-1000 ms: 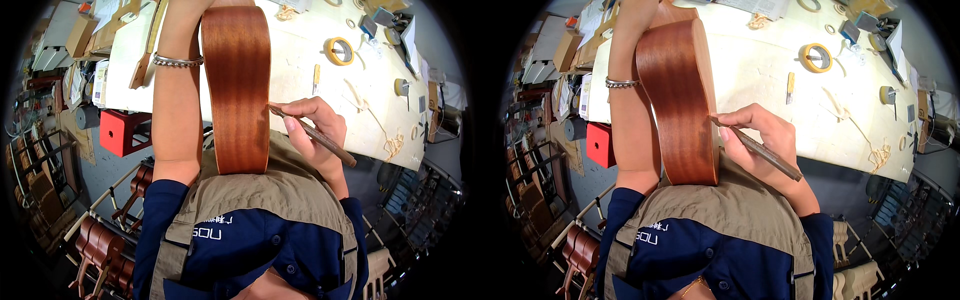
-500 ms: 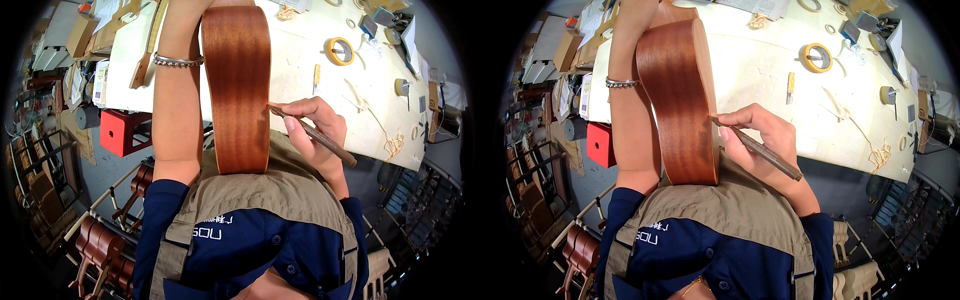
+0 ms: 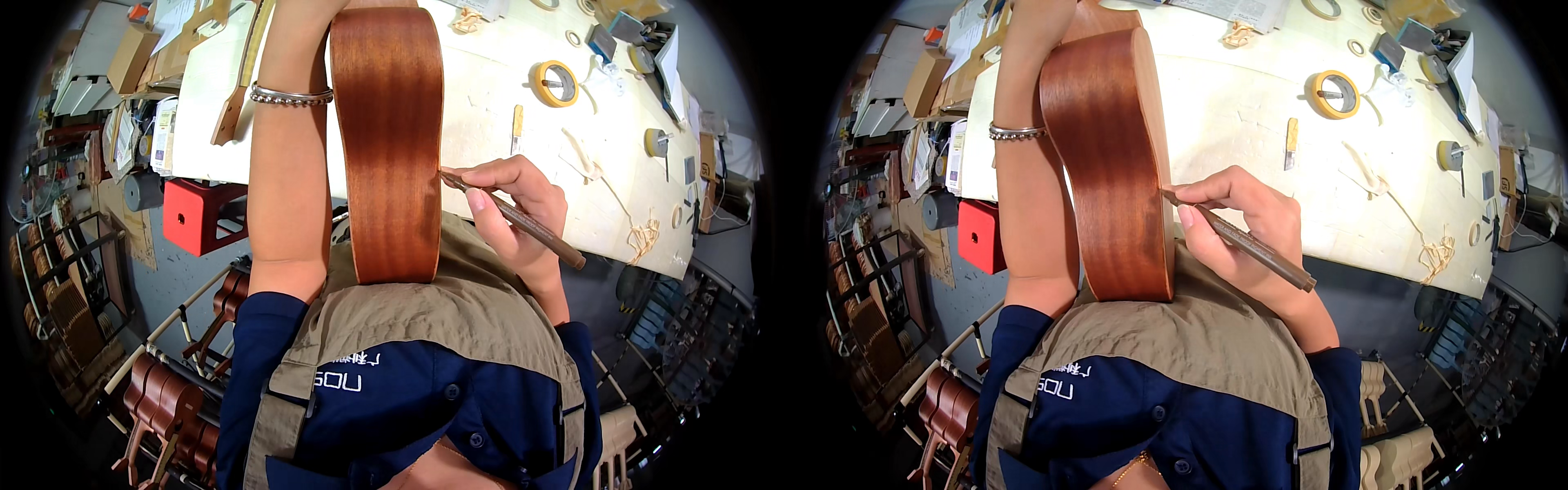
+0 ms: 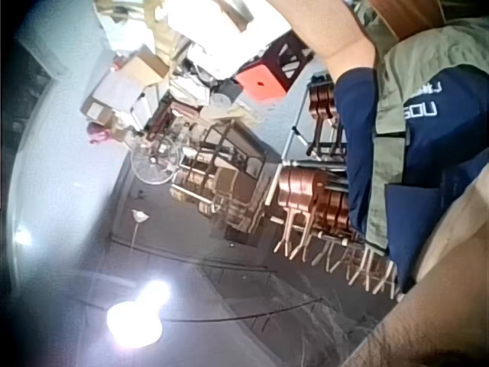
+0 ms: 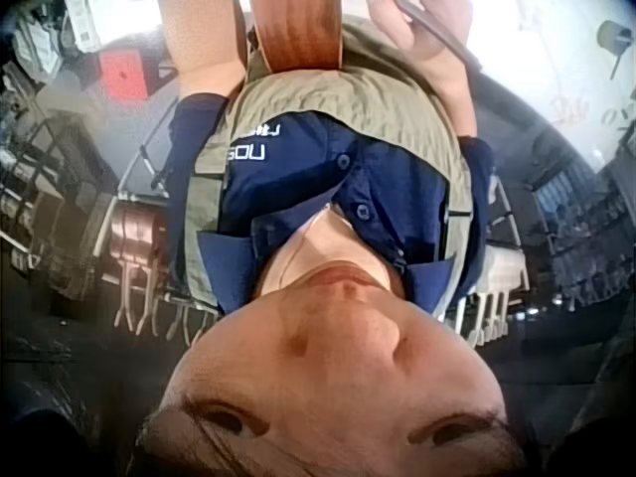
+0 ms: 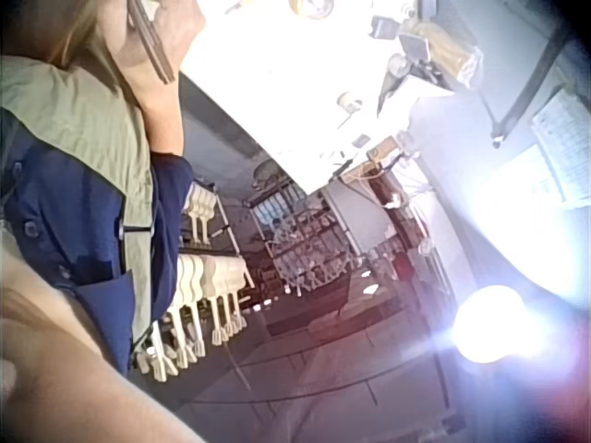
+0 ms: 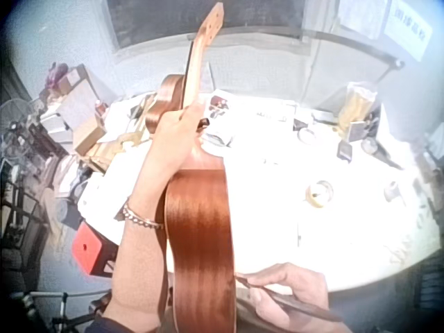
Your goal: The person uses a small scraping tool to smooth the edges and surfaces of a wooden guitar body. They rotate the guitar to access different areas and occasionally place it on a rack before continuing the finishing work.
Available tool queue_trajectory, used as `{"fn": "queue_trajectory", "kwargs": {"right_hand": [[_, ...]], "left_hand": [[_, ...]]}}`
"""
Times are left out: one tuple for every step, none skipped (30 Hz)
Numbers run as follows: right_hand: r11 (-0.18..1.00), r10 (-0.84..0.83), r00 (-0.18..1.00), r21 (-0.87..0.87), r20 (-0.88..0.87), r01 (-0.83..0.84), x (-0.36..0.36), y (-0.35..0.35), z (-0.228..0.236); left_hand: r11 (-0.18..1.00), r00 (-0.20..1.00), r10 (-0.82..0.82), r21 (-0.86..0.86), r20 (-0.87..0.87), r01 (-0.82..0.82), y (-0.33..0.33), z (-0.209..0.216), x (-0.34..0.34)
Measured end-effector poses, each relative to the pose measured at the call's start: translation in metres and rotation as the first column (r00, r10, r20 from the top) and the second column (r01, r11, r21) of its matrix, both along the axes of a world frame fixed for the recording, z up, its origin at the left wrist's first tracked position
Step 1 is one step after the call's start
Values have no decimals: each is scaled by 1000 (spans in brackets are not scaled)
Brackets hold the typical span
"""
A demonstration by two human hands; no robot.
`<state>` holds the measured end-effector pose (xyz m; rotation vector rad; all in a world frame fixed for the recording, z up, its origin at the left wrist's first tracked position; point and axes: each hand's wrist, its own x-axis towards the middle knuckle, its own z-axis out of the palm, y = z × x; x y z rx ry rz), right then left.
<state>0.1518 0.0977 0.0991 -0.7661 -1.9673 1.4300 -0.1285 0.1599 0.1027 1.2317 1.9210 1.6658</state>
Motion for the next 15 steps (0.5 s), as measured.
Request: {"fn": "queue_trajectory", "kwargs": {"right_hand": [[1000, 8, 1000, 21, -4, -8, 0, 0, 0], [1000, 2, 1000, -1, -2, -2, 0, 0, 1], [1000, -4, 1000, -23, 0, 4, -1, 0, 3], [999, -9, 1000, -45, 3, 9, -2, 0, 4], [998, -16, 1000, -54, -16, 15, -2, 0, 4], [998, -22, 999, -63, -35, 20, -3, 0, 3], [997, -29, 998, -72, -53, 25, -4, 0, 3], [997, -26, 998, -70, -57, 22, -4, 0, 2], [998, -23, 998, -68, -62, 19, -4, 0, 1], [998, -20, 998, -66, -66, 16, -4, 0, 0], [998, -10, 998, -55, -64, 6, -3, 0, -2], [999, 0, 998, -45, -63, -3, -2, 0, -4], [999, 10, 998, -35, -61, -12, -1, 1, -6], [999, 8, 998, -50, -59, -11, -1, 0, -4], [998, 5, 998, -64, -57, -9, -1, 0, -3]], "left_hand": [[1000, 1000, 10, -3, -10, -10, 0, 1, 1], [1000, 1000, 0, 8, -6, 0, 0, 0, 0], [1000, 1000, -10, 20, -3, 10, 1, -1, -2], [999, 1000, -20, 32, 1, 20, 2, -2, -3], [999, 1000, -25, 33, 15, 25, 2, -2, -3], [999, 999, -31, 34, 30, 30, 3, -1, -2], [999, 998, -36, 36, 45, 35, 3, -1, -2], [999, 998, -36, 39, 51, 34, 3, -1, -2], [999, 998, -35, 43, 57, 32, 3, -1, -2], [998, 997, -34, 47, 64, 31, 3, -1, -2], [999, 997, -32, 40, 66, 30, 3, 0, -1], [999, 997, -31, 33, 68, 28, 2, 2, 1], [999, 997, -29, 25, 70, 27, 1, 2, 2], [1000, 998, -20, 19, 67, 19, 1, 3, 1], [1000, 998, -11, 13, 64, 10, 1, 3, 1]]}}
